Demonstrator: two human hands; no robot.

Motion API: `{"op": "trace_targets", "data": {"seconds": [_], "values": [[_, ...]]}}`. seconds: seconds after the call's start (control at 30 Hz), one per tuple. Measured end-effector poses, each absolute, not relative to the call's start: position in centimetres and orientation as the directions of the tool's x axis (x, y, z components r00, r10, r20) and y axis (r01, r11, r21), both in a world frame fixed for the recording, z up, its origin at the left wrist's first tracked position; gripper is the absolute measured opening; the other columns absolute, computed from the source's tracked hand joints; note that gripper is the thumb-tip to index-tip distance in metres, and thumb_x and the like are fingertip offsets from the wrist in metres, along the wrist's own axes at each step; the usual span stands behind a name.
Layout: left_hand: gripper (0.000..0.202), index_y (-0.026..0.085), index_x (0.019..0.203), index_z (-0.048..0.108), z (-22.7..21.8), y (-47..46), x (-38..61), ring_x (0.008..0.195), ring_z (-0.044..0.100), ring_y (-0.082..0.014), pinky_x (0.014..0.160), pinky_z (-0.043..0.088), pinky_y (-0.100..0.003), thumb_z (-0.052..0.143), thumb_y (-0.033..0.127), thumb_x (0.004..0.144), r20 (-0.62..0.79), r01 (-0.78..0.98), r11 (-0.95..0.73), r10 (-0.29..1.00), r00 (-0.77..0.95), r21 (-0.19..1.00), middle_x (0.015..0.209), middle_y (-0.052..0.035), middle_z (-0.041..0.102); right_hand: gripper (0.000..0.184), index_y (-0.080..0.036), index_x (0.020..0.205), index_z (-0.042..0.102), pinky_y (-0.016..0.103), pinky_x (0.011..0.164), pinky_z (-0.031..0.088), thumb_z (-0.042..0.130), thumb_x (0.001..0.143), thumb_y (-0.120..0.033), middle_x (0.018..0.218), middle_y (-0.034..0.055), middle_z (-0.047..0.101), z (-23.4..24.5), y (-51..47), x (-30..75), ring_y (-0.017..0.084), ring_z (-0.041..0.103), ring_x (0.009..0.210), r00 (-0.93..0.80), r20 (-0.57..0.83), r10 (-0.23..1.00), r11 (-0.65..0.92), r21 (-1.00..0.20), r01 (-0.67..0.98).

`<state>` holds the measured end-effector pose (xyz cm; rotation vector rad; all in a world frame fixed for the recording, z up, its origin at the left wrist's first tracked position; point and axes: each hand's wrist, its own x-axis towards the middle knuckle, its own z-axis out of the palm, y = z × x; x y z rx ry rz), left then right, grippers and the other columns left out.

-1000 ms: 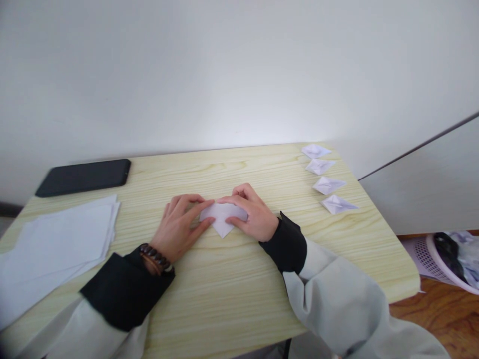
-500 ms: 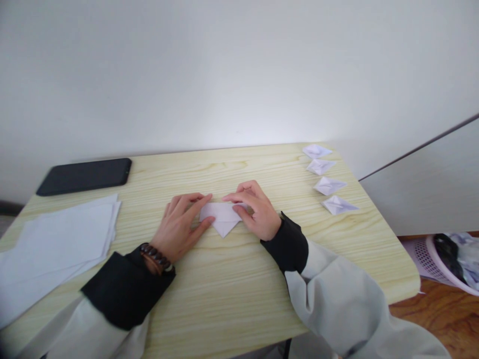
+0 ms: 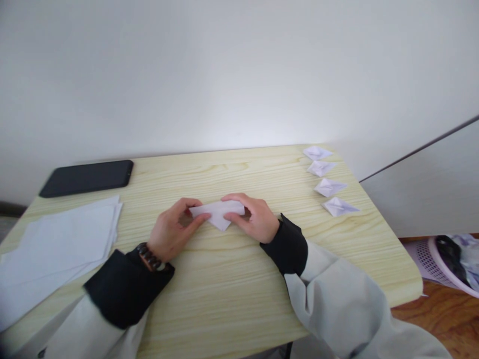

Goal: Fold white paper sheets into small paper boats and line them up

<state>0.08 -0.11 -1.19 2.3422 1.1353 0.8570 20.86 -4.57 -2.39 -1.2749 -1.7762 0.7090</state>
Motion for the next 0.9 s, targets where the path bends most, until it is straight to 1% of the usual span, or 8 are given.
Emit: {"op": "trace_targets", "data": {"seconds": [0.1,0.17,0.23,0.33,0.47,0.57,0.63,0.9], "values": [[0.013,0.019,0.088,0.058,-0.7,0.6,0.2,0.072,0.058,-0.0133,0.067,0.049,-0.026,0.059,0.031,0.082,0.488,0.548,-0.647,0.762,0.426,0.531,0.08,0.0001,0.064,0.016,-0.024,0.098,0.06,0.03,0.08,0.052,0.057,0.084,-0.03,0.097,0.0024,0.069,-1.9,-3.3,20.2,0.016,0.065,0.089,-0.032,0.45,0.892,0.383,-0.719,0.58],[0.007,0.018,0.084,0.059,-0.3,1.3,0.2,0.076,0.059,-0.014,0.071,0.049,-0.028,0.058,0.025,0.083,0.598,0.523,-0.708,0.695,0.4,0.474,0.079,-0.0008,0.065,0.008,-0.022,0.087,0.061,0.03,0.08,0.051,0.053,0.086,-0.024,0.088,0.002,0.071,-1.5,-2.3,19.6,0.015,0.065,0.085,-0.052,0.562,0.825,0.479,-0.649,0.59],[0.003,0.018,0.083,0.061,0.0,1.9,0.0,0.08,0.059,-0.0151,0.075,0.049,-0.029,0.058,0.018,0.083,0.691,0.484,-0.774,0.608,0.39,0.409,0.081,-0.0027,0.065,0.009,-0.022,0.08,0.058,0.031,0.081,0.05,0.052,0.086,-0.02,0.089,0.0026,0.071,-1.1,-1.4,19.2,0.015,0.065,0.086,-0.114,0.615,0.78,0.55,-0.587,0.594],[0.013,0.019,0.083,0.063,-0.1,2.5,-0.5,0.083,0.058,-0.0155,0.075,0.049,-0.031,0.053,0.012,0.084,0.693,0.468,-0.818,0.55,0.467,0.334,0.084,-0.004,0.066,0.014,-0.023,0.077,0.057,0.032,0.084,0.047,0.051,0.082,-0.012,0.089,0.0006,0.072,-1.0,-1.0,19.1,0.015,0.063,0.087,-0.209,0.697,0.685,0.644,-0.446,0.621],[0.018,0.022,0.085,0.067,-0.9,2.9,-1.2,0.083,0.058,-0.0162,0.076,0.047,-0.032,0.05,0.013,0.084,0.571,0.472,-0.847,0.52,0.635,0.247,0.086,-0.004,0.067,0.02,-0.022,0.076,0.06,0.034,0.083,0.044,0.049,0.078,-0.005,0.088,0.0003,0.072,-1.4,-0.9,19.6,0.017,0.061,0.087,-0.328,0.584,0.743,0.594,-0.347,0.726],[0.02,0.022,0.091,0.067,-1.4,3.0,-1.4,0.087,0.058,-0.0176,0.078,0.047,-0.034,0.05,0.015,0.085,0.47,0.482,-0.852,0.516,0.716,0.202,0.092,-0.0042,0.067,0.021,-0.019,0.09,0.064,0.035,0.082,0.045,0.052,0.077,-0.007,0.087,0.0035,0.071,-1.6,-0.9,20.0,0.019,0.061,0.085,-0.404,0.468,0.786,0.568,-0.289,0.77],[0.021,0.021,0.095,0.067,-1.5,3.0,-1.5,0.09,0.057,-0.0185,0.08,0.046,-0.035,0.05,0.015,0.084,0.444,0.492,-0.852,0.516,0.732,0.179,0.096,-0.0048,0.067,0.023,-0.017,0.098,0.064,0.035,0.083,0.045,0.055,0.078,-0.01,0.093,0.0047,0.071,-1.8,-0.9,20.3,0.019,0.062,0.088,-0.454,0.457,0.765,0.601,-0.256,0.757],[0.022,0.02,0.097,0.065,-1.3,2.3,-1.9,0.097,0.06,-0.0204,0.084,0.049,-0.037,0.049,0.014,0.082,0.467,0.494,-0.862,0.487,0.738,0.118,0.102,-0.0046,0.068,0.023,-0.018,0.103,0.064,0.035,0.089,0.045,0.048,0.088,-0.013,0.112,0.0043,0.067,-2.4,-2.0,21.0,0.017,0.061,0.103,-0.515,0.477,0.712,0.65,-0.168,0.741]]}}
